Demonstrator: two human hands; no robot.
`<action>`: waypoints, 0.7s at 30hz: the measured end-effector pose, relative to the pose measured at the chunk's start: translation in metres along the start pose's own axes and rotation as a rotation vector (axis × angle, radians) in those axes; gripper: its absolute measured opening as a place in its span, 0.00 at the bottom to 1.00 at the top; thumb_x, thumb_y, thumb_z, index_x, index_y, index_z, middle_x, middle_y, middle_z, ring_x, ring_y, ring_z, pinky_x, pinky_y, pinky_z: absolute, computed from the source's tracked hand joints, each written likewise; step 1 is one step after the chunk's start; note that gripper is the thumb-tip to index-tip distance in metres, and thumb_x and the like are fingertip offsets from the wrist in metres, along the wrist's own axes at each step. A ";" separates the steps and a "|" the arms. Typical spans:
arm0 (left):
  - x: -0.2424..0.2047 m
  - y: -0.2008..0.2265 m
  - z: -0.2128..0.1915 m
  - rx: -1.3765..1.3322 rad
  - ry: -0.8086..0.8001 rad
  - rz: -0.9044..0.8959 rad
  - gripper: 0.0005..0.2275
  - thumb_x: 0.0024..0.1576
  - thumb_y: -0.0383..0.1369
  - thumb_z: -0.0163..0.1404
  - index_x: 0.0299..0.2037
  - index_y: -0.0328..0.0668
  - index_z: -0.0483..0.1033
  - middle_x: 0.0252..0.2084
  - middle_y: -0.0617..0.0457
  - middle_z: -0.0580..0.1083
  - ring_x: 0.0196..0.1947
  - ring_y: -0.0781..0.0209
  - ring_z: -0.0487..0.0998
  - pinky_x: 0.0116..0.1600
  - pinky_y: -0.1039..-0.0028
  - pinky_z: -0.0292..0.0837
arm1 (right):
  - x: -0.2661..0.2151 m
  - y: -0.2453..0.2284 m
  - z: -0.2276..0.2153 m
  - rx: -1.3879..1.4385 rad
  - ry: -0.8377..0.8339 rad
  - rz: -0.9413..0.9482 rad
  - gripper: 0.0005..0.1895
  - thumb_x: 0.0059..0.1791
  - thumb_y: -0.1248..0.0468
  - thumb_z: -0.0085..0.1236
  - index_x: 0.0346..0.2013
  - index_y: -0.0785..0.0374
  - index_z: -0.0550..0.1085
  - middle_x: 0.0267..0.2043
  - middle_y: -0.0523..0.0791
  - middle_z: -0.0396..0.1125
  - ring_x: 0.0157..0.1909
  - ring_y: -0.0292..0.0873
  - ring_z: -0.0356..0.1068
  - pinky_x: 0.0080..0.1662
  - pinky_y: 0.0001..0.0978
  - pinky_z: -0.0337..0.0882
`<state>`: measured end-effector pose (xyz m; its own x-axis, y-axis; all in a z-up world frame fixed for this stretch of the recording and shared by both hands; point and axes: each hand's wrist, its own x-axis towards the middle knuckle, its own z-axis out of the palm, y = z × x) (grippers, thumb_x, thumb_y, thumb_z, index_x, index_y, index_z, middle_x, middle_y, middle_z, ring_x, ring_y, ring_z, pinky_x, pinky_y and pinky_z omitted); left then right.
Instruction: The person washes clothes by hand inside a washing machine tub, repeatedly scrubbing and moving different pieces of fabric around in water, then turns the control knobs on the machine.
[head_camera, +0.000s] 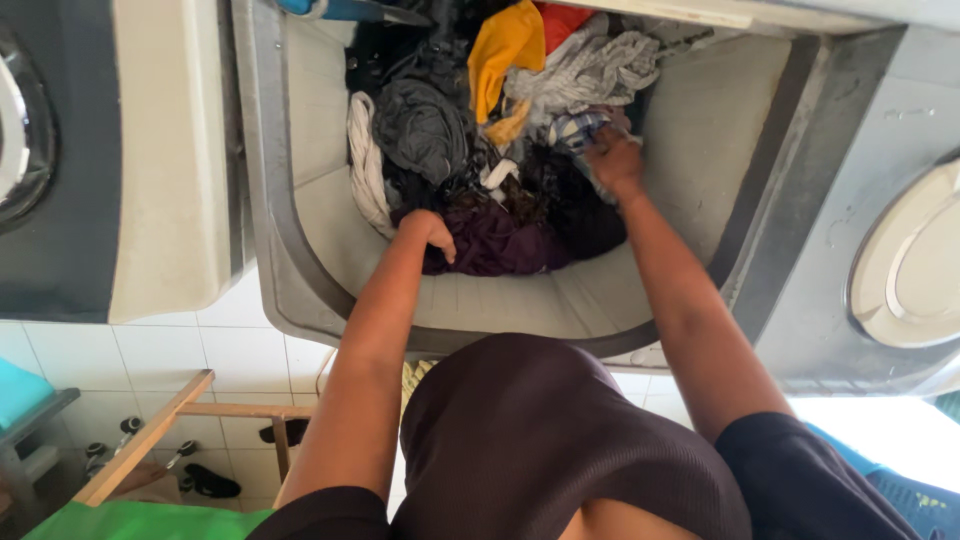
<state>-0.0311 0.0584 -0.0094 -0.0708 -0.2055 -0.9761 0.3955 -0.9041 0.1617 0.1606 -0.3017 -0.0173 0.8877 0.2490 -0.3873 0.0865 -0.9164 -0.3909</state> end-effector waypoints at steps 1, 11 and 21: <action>-0.001 0.001 0.001 -0.014 0.057 -0.011 0.41 0.41 0.48 0.68 0.64 0.32 0.71 0.70 0.39 0.66 0.64 0.44 0.73 0.65 0.60 0.72 | -0.006 -0.005 0.005 -0.031 -0.030 0.014 0.28 0.48 0.47 0.61 0.60 0.54 0.73 0.55 0.57 0.71 0.54 0.65 0.70 0.55 0.54 0.70; 0.000 0.022 -0.011 0.098 0.139 0.213 0.37 0.45 0.51 0.60 0.69 0.55 0.71 0.76 0.49 0.62 0.72 0.44 0.64 0.70 0.54 0.62 | -0.095 -0.079 0.056 -0.294 -0.813 0.143 0.65 0.38 0.31 0.61 0.78 0.28 0.31 0.82 0.41 0.13 0.80 0.64 0.21 0.66 0.85 0.32; -0.082 0.136 -0.014 -0.209 0.191 0.071 0.37 0.57 0.28 0.47 0.75 0.81 0.51 0.82 0.59 0.36 0.79 0.33 0.35 0.64 0.09 0.35 | -0.171 -0.163 0.130 -0.079 -1.239 -0.506 0.30 0.58 0.47 0.42 0.75 0.46 0.56 0.78 0.51 0.43 0.79 0.58 0.38 0.71 0.67 0.31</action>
<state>0.0416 -0.0425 0.0906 0.1295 -0.1735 -0.9763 0.5747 -0.7892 0.2165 -0.0644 -0.1545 0.0044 -0.2377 0.6433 -0.7277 0.3444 -0.6447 -0.6824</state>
